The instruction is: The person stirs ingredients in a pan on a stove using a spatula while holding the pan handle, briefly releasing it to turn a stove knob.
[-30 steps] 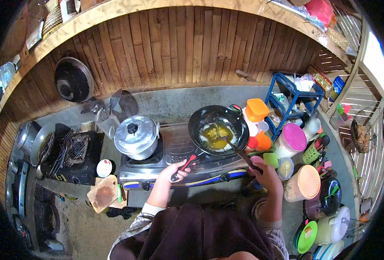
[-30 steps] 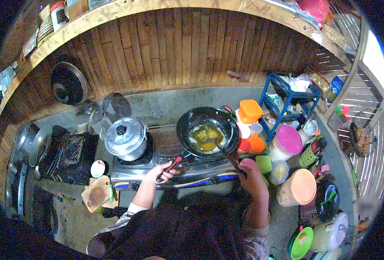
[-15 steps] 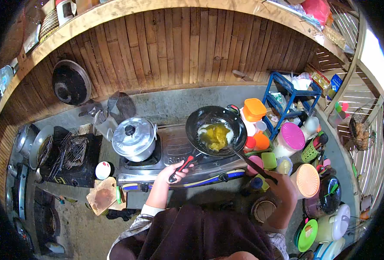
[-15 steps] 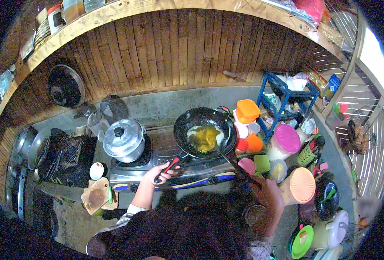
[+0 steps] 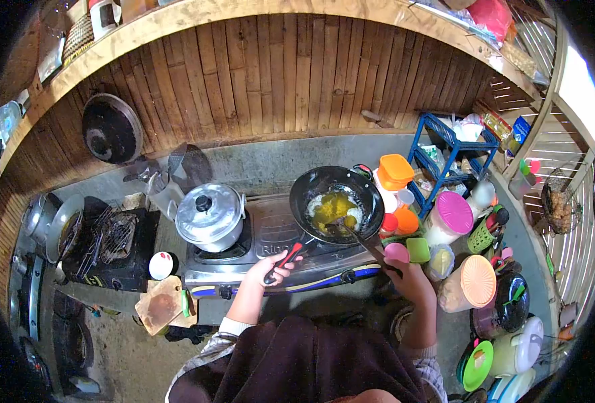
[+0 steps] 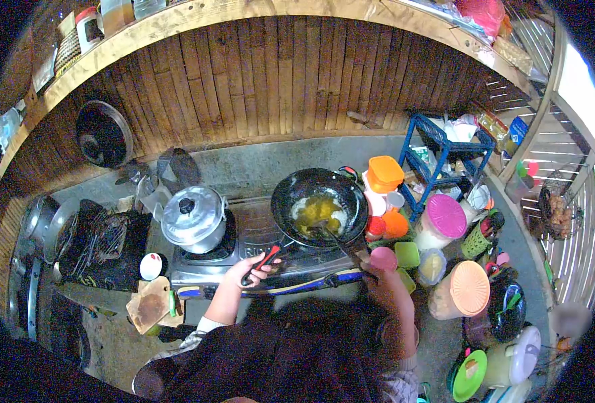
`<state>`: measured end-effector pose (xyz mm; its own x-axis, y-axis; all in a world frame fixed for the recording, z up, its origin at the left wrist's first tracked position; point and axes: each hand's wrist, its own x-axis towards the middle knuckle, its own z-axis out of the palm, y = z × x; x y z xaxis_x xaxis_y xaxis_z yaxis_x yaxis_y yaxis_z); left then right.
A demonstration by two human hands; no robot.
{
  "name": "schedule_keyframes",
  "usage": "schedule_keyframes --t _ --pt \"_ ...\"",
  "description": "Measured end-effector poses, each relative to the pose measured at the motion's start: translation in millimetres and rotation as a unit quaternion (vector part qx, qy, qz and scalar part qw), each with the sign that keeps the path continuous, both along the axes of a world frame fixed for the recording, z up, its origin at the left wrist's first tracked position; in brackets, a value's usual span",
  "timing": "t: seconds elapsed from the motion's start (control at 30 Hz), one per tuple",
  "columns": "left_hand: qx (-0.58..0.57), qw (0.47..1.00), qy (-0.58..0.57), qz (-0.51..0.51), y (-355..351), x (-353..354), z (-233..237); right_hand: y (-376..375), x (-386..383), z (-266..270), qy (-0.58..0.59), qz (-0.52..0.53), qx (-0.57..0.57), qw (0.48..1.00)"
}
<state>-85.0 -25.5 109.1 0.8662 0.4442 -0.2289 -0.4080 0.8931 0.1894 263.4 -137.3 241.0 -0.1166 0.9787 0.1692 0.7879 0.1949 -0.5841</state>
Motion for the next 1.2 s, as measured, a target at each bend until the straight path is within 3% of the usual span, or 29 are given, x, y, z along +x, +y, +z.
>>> schedule_keyframes --t 0.03,0.17,0.33,0.6,0.87,0.93,1.03,1.13,1.2 --pt "0.002 1.000 0.000 0.001 0 0 0 5 -5 -3 -0.010 0.023 0.060 0.998" --pt "0.002 1.000 0.002 0.002 1 0 -2 27 -16 -23 -0.022 -0.008 0.037 0.999" --pt "-0.016 0.999 -0.024 -0.016 3 -2 -9 64 -24 -56 0.083 0.017 0.050 0.995" --pt "-0.021 0.999 -0.028 -0.015 4 -3 -11 86 -26 -72 0.061 -0.018 0.098 0.993" --pt "-0.005 1.000 0.006 0.006 1 -1 -2 50 -21 -27 -0.001 -0.085 0.005 0.996" --pt "-0.015 1.000 -0.001 0.001 1 -1 -2 47 -6 -34 -0.083 -0.065 0.036 0.994" --pt "-0.019 1.000 -0.006 -0.002 1 -2 -3 26 0 -21 -0.014 -0.051 0.035 0.998" --pt "-0.008 1.000 -0.004 -0.001 1 -1 -2 7 1 5 -0.046 -0.094 -0.047 0.993" --pt "-0.007 1.000 0.000 -0.002 1 -1 -2 -2 3 14 -0.060 -0.084 -0.033 0.994"
